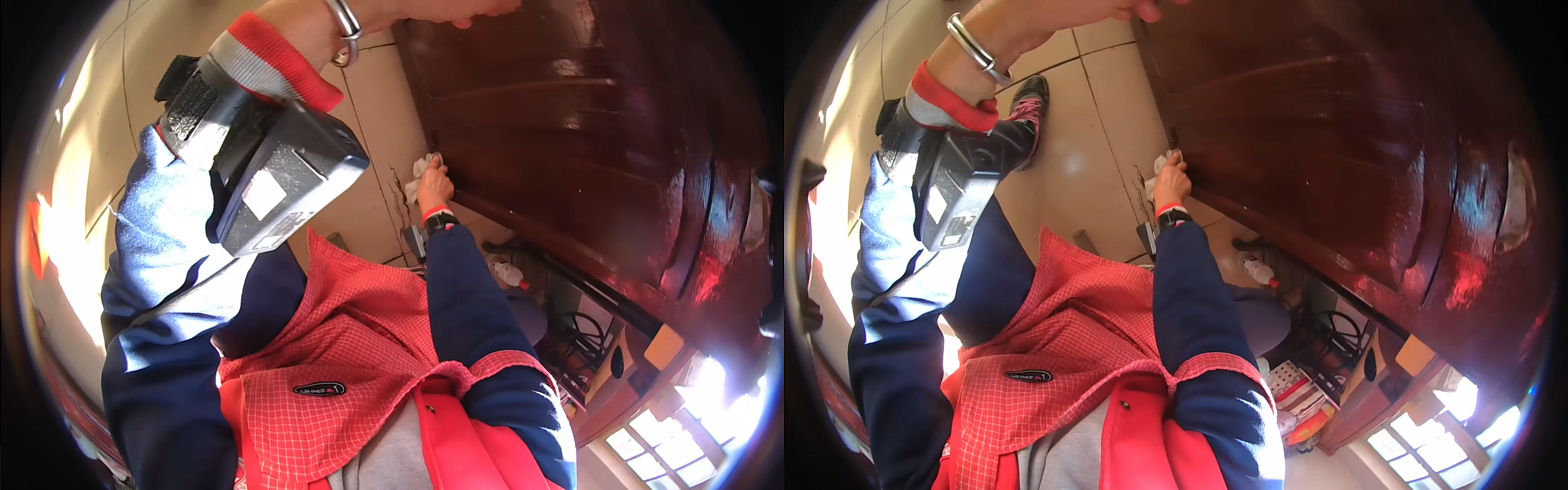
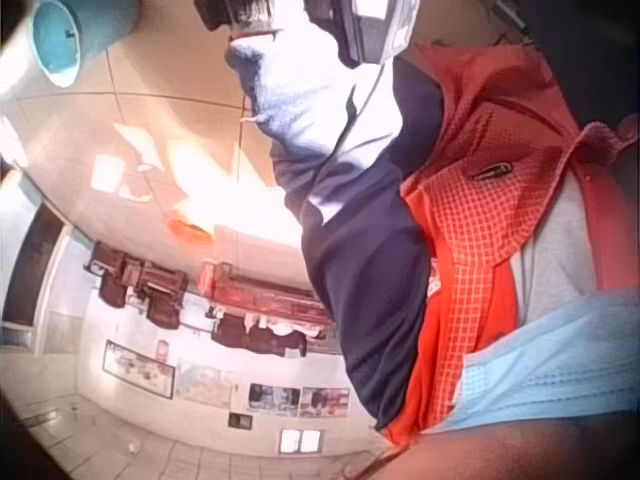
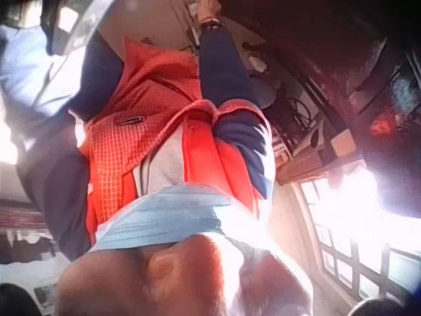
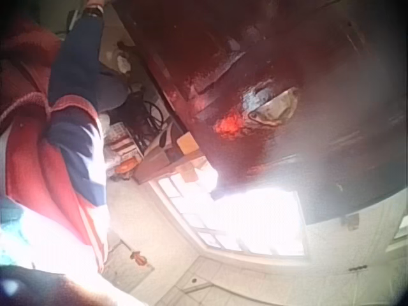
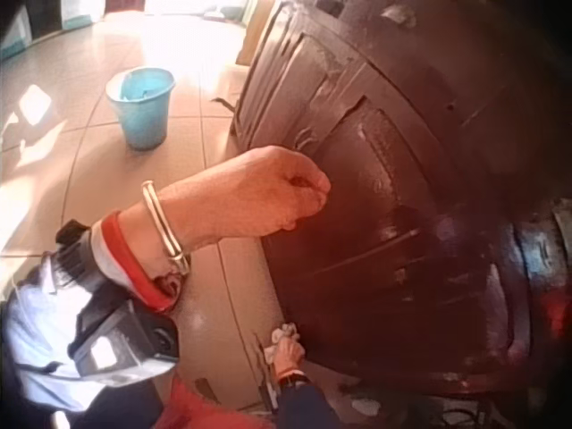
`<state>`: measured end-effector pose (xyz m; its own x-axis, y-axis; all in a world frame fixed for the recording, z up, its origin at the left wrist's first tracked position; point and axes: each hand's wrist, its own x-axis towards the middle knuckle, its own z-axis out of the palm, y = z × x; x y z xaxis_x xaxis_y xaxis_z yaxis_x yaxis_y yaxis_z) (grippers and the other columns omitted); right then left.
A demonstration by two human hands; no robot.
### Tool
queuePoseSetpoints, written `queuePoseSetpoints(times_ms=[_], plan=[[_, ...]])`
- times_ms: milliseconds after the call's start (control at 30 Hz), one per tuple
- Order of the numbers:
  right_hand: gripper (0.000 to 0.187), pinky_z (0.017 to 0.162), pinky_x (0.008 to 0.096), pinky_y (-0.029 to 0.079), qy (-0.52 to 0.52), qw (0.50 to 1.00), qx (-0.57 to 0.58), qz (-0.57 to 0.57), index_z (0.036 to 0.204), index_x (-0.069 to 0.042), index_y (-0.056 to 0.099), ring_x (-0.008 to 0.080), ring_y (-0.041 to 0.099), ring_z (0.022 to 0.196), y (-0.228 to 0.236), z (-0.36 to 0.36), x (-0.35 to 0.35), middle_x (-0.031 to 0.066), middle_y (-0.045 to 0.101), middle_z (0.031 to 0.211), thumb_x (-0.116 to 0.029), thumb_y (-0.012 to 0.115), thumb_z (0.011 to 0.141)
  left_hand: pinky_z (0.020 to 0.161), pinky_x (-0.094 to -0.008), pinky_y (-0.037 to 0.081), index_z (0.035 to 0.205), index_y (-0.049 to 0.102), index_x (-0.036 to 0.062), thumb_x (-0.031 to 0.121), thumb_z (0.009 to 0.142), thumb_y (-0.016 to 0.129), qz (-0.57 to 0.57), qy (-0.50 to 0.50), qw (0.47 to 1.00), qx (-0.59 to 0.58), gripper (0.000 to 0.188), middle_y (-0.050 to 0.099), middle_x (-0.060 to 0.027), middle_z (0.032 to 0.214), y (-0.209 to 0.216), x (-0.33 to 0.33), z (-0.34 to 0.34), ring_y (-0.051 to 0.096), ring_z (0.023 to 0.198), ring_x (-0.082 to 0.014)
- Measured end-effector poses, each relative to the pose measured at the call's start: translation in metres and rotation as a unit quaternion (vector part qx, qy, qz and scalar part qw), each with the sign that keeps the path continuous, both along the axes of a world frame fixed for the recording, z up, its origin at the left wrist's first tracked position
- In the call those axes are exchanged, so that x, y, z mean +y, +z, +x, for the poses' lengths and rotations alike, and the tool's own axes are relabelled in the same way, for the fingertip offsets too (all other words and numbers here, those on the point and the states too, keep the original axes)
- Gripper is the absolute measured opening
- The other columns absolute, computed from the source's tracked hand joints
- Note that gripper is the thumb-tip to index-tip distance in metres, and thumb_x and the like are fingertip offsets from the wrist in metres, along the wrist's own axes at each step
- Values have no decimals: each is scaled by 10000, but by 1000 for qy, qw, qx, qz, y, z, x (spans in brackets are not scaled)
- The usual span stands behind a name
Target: The person wipes a wooden chair with a cloth, then walks to a red basin to wet and wring the cloth. They return to wipe a wooden cabinet and a nearby table, cleaning multiple surfaces in sequence.
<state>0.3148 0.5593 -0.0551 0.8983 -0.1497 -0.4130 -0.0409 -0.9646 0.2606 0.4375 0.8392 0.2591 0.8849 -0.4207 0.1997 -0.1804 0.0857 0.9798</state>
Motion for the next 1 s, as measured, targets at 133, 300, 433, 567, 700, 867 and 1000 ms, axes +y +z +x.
queuePoseSetpoints(times_ms=[133, 300, 433, 567, 700, 867, 1000], plan=[[458, 632, 348, 544, -47, 999, 6, 8, 1319, -24, 294, 271, 663, 785, 1, -43, -15, 166, 580, 995, -124, 449, 900, 629, -222, 476, 1024, 594, -36, 94, 862, 570, 6, 3, 999, 46, 209, 626, -52, 838, -8, -8, 2, 573, 698, -118], [478, 805, 442, 488, -77, 977, 106, 171, 1239, 21, 456, 350, 613, 966, -12, -73, -53, 210, 604, 1071, -182, 567, 821, 626, -239, 473, 1000, 599, -37, 107, 854, 570, -26, 3, 999, 45, 207, 619, -49, 835, -15, -10, -2, 568, 699, -128], [411, 803, 412, 474, -374, 844, 25, 384, 1079, 38, 582, 322, 620, 943, -23, -109, -78, 195, 635, 1041, -245, 642, 787, 628, -247, 474, 1002, 598, -46, 104, 850, 565, 51, 42, 997, 49, 216, 614, -56, 852, -4, -14, -4, 564, 699, -138], [270, 711, 330, 491, -651, 363, -181, 642, 1064, -82, 606, 190, 616, 787, -19, -110, -100, 49, 641, 959, -266, 586, 866, 607, -257, 470, 1002, 608, -29, 118, 849, 557, 45, 51, 995, 74, 218, 618, -63, 810, 3, -16, -8, 561, 673, -154], [221, 773, 300, 490, -370, 151, 34, 916, 983, -117, 604, 151, 588, 820, -26, -70, -88, 6, 615, 934, -233, 516, 816, 590, -270, 468, 993, 616, -11, 151, 843, 559, 115, 47, 992, 15, 229, 618, -75, 739, 4, -11, -7, 569, 649, -150], [210, 745, 312, 501, -663, 74, -180, 723, 886, -96, 603, 172, 550, 661, -49, -36, -51, -22, 579, 768, -216, 495, 751, 591, -288, 470, 971, 626, 3, 177, 832, 572, 140, 38, 989, 35, 230, 622, -90, 730, 1, -17, -5, 584, 659, -149], [254, 769, 338, 505, -713, 28, -199, 671, 928, -80, 601, 205, 560, 739, -64, -27, -53, 16, 585, 841, -222, 492, 747, 639, -316, 482, 967, 624, -2, 176, 837, 566, 192, 52, 977, 83, 228, 640, -119, 767, 4, -26, -4, 608, 708, -195]])
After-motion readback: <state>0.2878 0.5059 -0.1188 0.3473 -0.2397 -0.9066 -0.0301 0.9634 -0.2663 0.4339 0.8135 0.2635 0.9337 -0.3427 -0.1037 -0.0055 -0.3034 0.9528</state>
